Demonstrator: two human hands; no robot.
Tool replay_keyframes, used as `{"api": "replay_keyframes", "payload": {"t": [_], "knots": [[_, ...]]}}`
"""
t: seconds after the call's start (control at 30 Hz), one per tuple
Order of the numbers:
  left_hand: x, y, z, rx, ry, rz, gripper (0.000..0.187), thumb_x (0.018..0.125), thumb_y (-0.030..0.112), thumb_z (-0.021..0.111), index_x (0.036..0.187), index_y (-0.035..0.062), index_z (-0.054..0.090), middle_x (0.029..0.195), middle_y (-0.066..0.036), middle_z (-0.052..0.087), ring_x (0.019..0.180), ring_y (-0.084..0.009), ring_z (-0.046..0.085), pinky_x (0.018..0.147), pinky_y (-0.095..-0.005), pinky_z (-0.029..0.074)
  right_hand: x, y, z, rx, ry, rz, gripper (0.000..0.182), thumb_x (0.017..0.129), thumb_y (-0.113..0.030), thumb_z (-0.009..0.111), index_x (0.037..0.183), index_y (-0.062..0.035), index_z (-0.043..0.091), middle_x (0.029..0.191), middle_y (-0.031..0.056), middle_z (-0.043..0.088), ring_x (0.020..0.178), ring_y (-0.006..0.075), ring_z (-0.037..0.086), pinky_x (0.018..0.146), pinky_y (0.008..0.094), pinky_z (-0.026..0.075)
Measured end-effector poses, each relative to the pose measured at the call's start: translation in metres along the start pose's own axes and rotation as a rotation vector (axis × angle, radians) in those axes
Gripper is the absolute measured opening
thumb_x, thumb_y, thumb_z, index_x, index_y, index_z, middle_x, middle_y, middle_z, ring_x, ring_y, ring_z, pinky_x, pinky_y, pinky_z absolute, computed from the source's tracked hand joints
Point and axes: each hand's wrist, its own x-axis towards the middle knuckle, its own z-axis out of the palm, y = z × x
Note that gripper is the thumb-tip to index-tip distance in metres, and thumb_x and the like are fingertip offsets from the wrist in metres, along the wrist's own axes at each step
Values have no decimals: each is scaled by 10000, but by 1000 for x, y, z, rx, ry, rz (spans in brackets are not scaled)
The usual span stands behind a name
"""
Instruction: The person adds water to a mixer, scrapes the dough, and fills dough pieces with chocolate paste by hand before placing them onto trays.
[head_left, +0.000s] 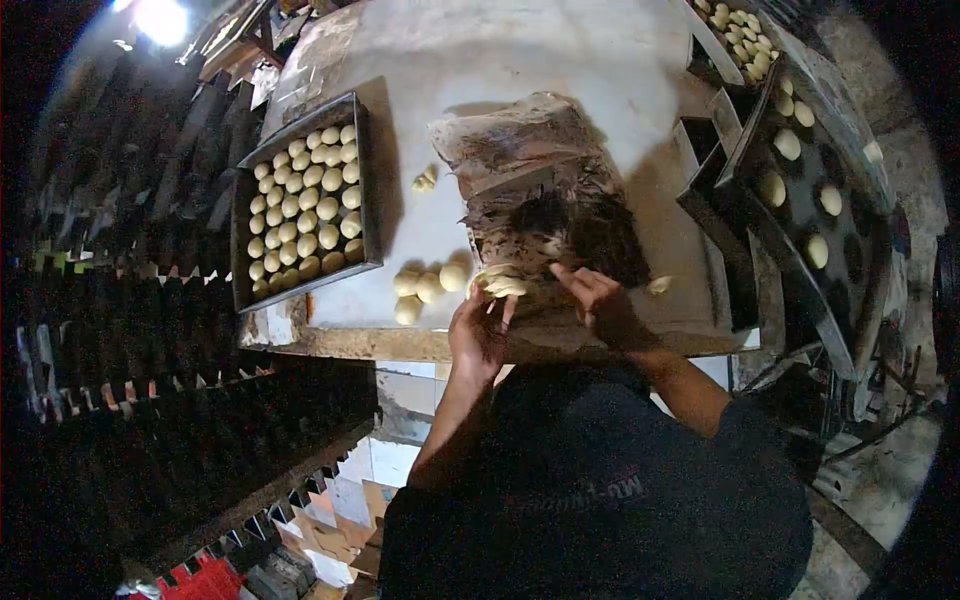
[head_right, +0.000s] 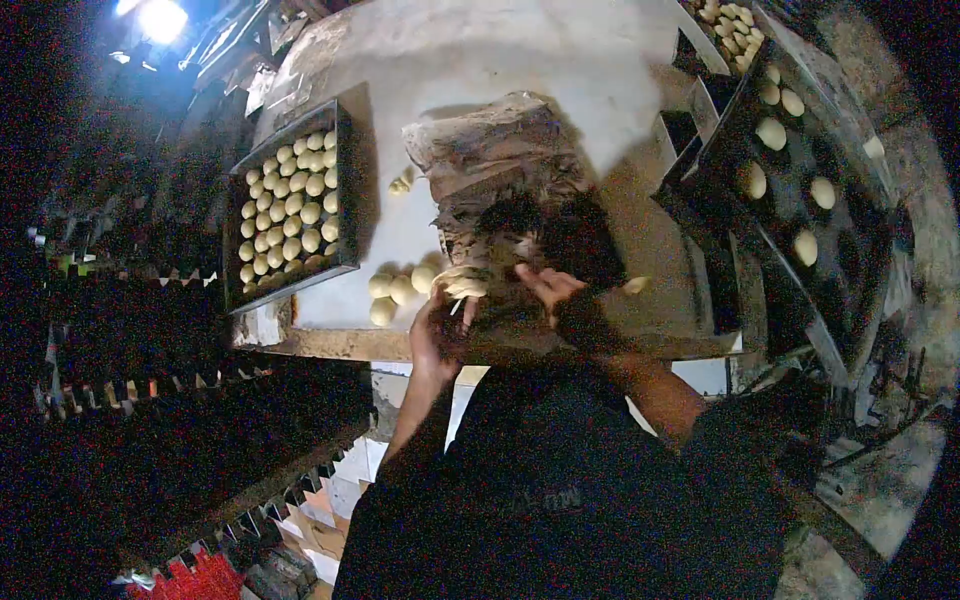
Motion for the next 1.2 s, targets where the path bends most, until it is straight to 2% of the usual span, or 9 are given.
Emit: {"api": "replay_keyframes", "payload": {"t": [0.2, 0.47, 0.57, 0.63, 0.77, 0.87, 1.0, 1.13, 1.2], "knots": [[-48, 27, 10, 4, -63, 109, 447, 963, 308, 478, 1272, -12, 441, 1227, -146, 526, 1159, -256, 512, 986, -356, 458, 11, -37, -21, -17, 343, -212, 212, 828, -138, 642, 987, -8, 691, 981, 166, 585, 805, 299, 603, 697, 361, 504], [-114, 10, -15, -149, -226, 317, 475, 985, 333, 419, 1387, 84, 374, 1327, -117, 463, 1235, -250, 450, 1038, -443, 379, 7, -156, -17, 1617, 178, 439, 138, 896, -52, 585, 910, 66, 656, 937, 95, 591, 744, 178, 638, 667, 322, 554], [-152, -6, -28, 529, -106, 717, 697, 939, 220, 486, 1459, 5, 75, 1359, -159, 343, 1228, -284, 409, 1069, -395, 290, -15, -208, -35, 548, 330, -224, 242, 784, -126, 727, 904, 69, 649, 931, 111, 586, 735, 168, 625, 681, 303, 537], [-194, -10, -21, 680, -175, 779, 845, 847, 13, 497, 1443, -40, -99, 1407, -228, 257, 1298, -317, 315, 1073, -395, 266, -39, -260, -52, 587, 322, -224, 269, 697, -72, 779, 899, 62, 661, 918, 118, 579, 780, 188, 614, 690, 273, 519], [-256, 7, -36, 1214, -44, 1073, 801, 861, 60, 526, 1449, -70, -3, 1449, -240, 236, 1272, -319, 367, 1056, -400, 295, -73, -303, -58, 438, 493, -328, 229, 690, -19, 763, 889, 51, 673, 921, 117, 587, 784, 216, 608, 690, 286, 510], [-292, 6, -42, 176, -310, 785, 757, 916, 216, 575, 1455, -42, 111, 1338, -183, 423, 1210, -274, 442, 1025, -374, 336, -99, -321, -79, 384, 472, -521, 191, 707, -8, 748, 878, 40, 677, 928, 121, 592, 779, 207, 609, 667, 292, 508], [-310, 16, -64, 514, -283, 1063, 403, 869, 331, 636, 1088, -6, 607, 1246, -183, 507, 1149, -296, 496, 963, -389, 399, -119, -334, -99, 565, 206, -394, 241, 734, -63, 770, 938, 31, 682, 911, 88, 610, 753, 144, 605, 627, 275, 499], [-315, 4, -64, 778, -271, 1418, 266, 849, 241, 654, 1003, 25, 631, 1120, -234, 574, 1041, -340, 574, 829, -409, 483, -134, -325, -105, 1135, -295, 55, 396, 723, -142, 803, 1025, 52, 635, 912, 115, 645, 723, 115, 606, 593, 231, 478], [-311, -2, -54, 982, -187, 1550, 270, 831, 165, 658, 1070, 42, 635, 1065, -197, 584, 1010, -315, 574, 810, -389, 488, -137, -318, -110, 806, -58, -256, 351, 735, -147, 785, 995, 44, 646, 867, 122, 632, 746, 151, 624, 605, 252, 493]]}}
